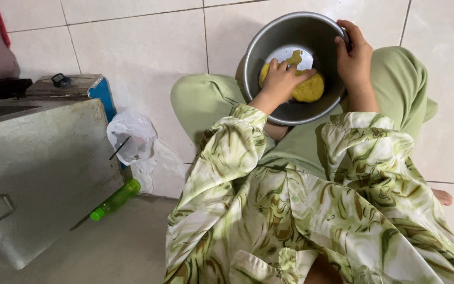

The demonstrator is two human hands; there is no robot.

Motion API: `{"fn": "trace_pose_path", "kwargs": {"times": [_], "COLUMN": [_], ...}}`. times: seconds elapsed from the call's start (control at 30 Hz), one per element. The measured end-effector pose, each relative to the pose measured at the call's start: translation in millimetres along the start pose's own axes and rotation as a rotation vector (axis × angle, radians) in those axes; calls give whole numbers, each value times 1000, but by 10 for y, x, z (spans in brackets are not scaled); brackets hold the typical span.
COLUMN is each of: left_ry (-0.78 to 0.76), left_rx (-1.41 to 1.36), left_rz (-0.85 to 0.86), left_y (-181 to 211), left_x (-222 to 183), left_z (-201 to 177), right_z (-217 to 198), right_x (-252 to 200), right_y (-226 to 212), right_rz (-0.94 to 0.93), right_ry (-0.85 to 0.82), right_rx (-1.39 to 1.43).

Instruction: Kneading a ball of yellow dough in a metal bowl while sitting on the floor.

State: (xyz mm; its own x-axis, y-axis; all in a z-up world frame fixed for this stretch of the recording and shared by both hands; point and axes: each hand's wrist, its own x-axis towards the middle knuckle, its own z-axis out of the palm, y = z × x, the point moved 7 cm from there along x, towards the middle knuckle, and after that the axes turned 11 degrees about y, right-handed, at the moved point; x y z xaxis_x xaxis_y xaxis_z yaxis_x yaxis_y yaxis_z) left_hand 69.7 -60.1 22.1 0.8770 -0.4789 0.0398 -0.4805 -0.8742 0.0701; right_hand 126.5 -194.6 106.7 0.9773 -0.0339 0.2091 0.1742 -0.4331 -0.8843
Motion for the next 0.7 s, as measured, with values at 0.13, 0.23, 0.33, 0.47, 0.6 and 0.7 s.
{"fn": "trace_pose_path", "kwargs": {"times": [0.13, 0.23, 0.33, 0.47, 0.6, 0.7], "left_ry": [20, -41, 105, -139, -105, -218], "left_rx": [5, 2, 59, 87, -75, -179], "left_rz": [1, -81, -230, -279, -316, -173], "left_y": [-43, -138, -263, -379, -512, -440], "left_x": [-5, 32, 52, 90, 126, 158], "left_z": [-7, 64, 36, 138, 343, 293], "right_z": [-21, -22, -15, 21, 6, 6], "right_x": [-11, -18, -15, -5, 7, 4], "right_y": [-28, -13, -6, -82, -93, -64], "right_rz": [-25, -59, -18, -39, -80, -90], "right_ry": [10, 9, 7, -25, -12, 14], "right_rx": [2, -23, -19, 14, -40, -63]}}
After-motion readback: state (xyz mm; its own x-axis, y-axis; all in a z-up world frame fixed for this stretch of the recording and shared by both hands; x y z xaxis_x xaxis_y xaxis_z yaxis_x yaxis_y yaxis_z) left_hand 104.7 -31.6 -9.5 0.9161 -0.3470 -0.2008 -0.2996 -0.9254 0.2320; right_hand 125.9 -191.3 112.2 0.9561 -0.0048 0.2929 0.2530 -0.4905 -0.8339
